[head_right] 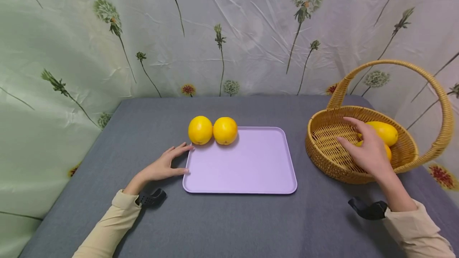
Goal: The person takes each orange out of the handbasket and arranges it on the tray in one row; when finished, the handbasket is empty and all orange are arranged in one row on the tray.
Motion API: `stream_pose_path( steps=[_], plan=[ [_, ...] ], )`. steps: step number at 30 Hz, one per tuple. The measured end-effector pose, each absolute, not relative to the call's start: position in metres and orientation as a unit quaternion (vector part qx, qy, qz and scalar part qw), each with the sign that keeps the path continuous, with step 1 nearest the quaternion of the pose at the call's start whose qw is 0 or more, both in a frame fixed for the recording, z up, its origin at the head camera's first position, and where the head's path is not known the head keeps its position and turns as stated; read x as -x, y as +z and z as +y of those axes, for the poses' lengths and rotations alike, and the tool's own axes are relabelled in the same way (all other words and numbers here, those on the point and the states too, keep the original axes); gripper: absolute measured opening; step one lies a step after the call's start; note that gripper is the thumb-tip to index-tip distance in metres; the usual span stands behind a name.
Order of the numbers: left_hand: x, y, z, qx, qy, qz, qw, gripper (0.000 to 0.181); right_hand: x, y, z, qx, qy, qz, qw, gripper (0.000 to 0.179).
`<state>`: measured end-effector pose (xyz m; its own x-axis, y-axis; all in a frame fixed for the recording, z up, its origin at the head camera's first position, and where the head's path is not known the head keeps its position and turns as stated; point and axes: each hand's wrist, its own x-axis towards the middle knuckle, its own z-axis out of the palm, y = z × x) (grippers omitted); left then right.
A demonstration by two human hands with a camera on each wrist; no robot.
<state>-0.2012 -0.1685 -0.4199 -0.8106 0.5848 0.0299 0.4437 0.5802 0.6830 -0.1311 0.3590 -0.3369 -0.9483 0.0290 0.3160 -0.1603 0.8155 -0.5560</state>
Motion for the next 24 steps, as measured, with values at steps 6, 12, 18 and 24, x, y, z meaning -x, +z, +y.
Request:
stream_pose_path(
  steps=[6, 12, 18, 24],
  plan=[
    [0.200, -0.419, -0.169, -0.289, 0.355, 0.883, 0.102, 0.072, 0.129, -0.336, 0.367, -0.005, 0.250, -0.955, 0.159, 0.058],
    [0.200, -0.419, -0.168, -0.288, 0.353, 0.884, 0.101, 0.072, 0.131, -0.341, 0.376, 0.011, 0.217, -0.968, 0.127, 0.062],
    [0.201, -0.420, -0.169, -0.293, 0.347, 0.886, 0.094, 0.072, 0.134, -0.347, 0.384, 0.033, 0.192, -0.978, 0.075, 0.066],
    [0.201, -0.421, -0.169, -0.295, 0.352, 0.884, 0.089, 0.070, 0.135, -0.353, 0.383, 0.017, 0.189, -0.974, 0.126, 0.056]
  ],
)
